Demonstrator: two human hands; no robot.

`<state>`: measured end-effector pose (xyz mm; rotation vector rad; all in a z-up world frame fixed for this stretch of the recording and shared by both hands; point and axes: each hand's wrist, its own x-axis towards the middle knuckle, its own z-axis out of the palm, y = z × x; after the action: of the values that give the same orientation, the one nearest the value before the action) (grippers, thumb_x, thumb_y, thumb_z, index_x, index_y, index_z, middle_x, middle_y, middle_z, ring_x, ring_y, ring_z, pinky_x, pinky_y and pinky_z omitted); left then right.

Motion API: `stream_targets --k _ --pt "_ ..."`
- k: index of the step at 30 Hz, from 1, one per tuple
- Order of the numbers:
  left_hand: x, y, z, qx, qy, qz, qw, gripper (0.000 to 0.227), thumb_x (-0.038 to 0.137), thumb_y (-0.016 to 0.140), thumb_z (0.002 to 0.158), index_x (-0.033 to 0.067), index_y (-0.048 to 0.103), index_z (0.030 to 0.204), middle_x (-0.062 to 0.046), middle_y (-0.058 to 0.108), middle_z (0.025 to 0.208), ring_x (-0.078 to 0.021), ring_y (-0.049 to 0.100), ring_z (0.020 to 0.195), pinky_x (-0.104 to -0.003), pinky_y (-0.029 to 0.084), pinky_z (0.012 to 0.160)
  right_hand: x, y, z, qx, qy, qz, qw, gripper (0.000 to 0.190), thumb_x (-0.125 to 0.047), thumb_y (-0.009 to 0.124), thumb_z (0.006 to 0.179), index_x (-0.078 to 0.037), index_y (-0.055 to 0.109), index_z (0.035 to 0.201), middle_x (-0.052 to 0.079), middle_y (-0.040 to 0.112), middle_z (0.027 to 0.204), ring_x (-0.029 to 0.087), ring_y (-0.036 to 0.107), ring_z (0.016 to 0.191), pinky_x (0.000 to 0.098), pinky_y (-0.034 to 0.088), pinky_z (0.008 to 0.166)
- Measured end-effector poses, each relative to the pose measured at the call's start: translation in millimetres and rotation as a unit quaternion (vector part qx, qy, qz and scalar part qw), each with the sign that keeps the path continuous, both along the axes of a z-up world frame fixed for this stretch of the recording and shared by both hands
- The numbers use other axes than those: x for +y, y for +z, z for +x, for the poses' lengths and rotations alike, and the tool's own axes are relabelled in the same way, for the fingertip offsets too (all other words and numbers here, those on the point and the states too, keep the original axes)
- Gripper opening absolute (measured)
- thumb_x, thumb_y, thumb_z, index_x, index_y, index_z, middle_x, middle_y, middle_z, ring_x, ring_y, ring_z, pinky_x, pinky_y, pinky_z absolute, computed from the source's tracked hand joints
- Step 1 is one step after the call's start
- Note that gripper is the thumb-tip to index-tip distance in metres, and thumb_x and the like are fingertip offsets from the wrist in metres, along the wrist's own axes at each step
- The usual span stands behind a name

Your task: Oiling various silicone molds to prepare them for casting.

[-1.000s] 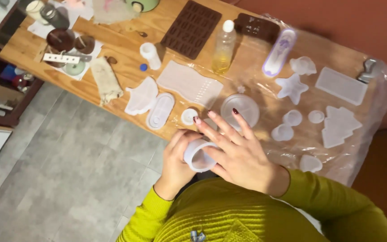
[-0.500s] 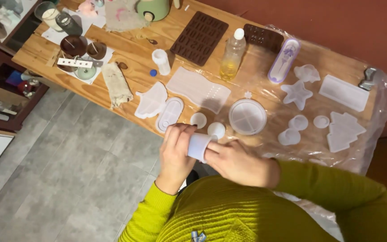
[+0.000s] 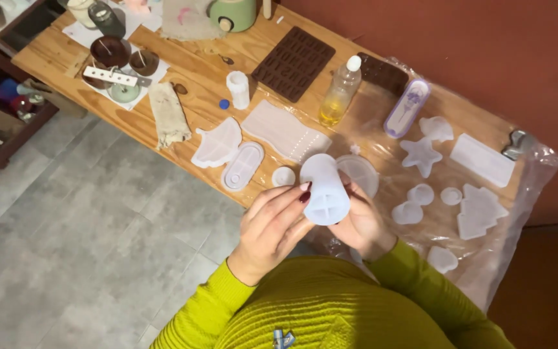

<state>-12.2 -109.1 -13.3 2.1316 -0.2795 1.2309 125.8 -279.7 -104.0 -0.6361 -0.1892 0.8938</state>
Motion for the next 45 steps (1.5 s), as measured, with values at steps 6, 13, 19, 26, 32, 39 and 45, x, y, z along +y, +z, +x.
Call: stream_targets --k 6,13,19,26,32,39,45 --pt "2 6 0 0.015 0.005 -0.034 0.999 0.049 0.008 0.089 0.082 -0.0008 0.064 0.123 -0.015 0.067 0.129 -0.0329 0.068 0.114 -0.041 0.059 0.099 5 14 0 0.057 0.042 0.037 0.997 0.039 -0.010 0.052 0.104 -0.007 0.052 0.143 0.010 0.064 0.133 0.023 0.064 0.120 0.0398 0.053 0.098" --pt "-3 -7 6 0.095 0.035 -0.063 0.993 0.070 0.006 0.087 0.075 -0.0024 0.052 0.136 -0.024 0.064 0.130 -0.0402 0.065 0.117 -0.043 0.054 0.102 6 26 -8 -0.301 -0.071 -0.067 0.948 0.017 -0.005 0.060 0.111 -0.001 0.067 0.125 0.007 0.068 0.112 0.014 0.067 0.097 0.0293 0.057 0.085" --pt "5 -91 9 0.234 -0.075 -0.388 0.888 0.075 0.003 0.085 0.070 0.0018 0.053 0.138 -0.009 0.072 0.113 -0.0187 0.069 0.103 -0.033 0.057 0.094 40 41 28 -0.722 -0.095 -0.118 0.676 0.023 0.000 0.077 0.084 -0.006 0.070 0.105 0.006 0.068 0.112 0.017 0.066 0.094 0.0298 0.055 0.079" --pt "23 -61 -3 0.151 0.086 -0.362 0.916 0.046 0.001 0.085 0.072 0.0043 0.063 0.112 -0.009 0.070 0.105 -0.0191 0.069 0.096 -0.033 0.057 0.087 102 -141 246 -0.544 -0.422 -0.288 0.666 0.065 0.000 0.089 0.075 0.000 0.051 0.128 0.013 0.060 0.110 0.022 0.061 0.095 0.0342 0.055 0.081" --pt "31 -25 -15 0.113 0.128 -0.237 0.956 0.045 0.001 0.085 0.072 0.0057 0.062 0.111 -0.014 0.071 0.111 -0.0290 0.072 0.102 -0.036 0.058 0.089 78 -186 338 -0.596 0.058 -0.343 0.723 0.023 -0.016 0.067 0.095 0.001 0.063 0.110 0.012 0.068 0.094 0.015 0.065 0.083 0.0300 0.055 0.073" --pt "46 10 -24 0.109 0.107 -0.130 0.980 0.048 0.006 0.086 0.071 0.0072 0.061 0.111 -0.013 0.070 0.113 -0.0326 0.070 0.106 -0.041 0.057 0.091 92 -23 218 -0.599 -0.332 -0.309 0.660 0.094 -0.008 0.094 0.074 -0.003 0.040 0.150 0.014 0.057 0.141 0.030 0.059 0.128 0.0426 0.051 0.111" --pt "53 35 -22 0.252 0.212 -0.056 0.943 0.053 0.010 0.087 0.062 0.0075 0.064 0.110 -0.013 0.068 0.103 -0.0372 0.067 0.099 -0.045 0.056 0.076 77 174 106 -0.845 -0.150 0.025 0.513 0.094 -0.024 0.088 0.074 -0.022 0.038 0.154 0.010 0.057 0.137 0.030 0.060 0.125 0.0457 0.053 0.112"
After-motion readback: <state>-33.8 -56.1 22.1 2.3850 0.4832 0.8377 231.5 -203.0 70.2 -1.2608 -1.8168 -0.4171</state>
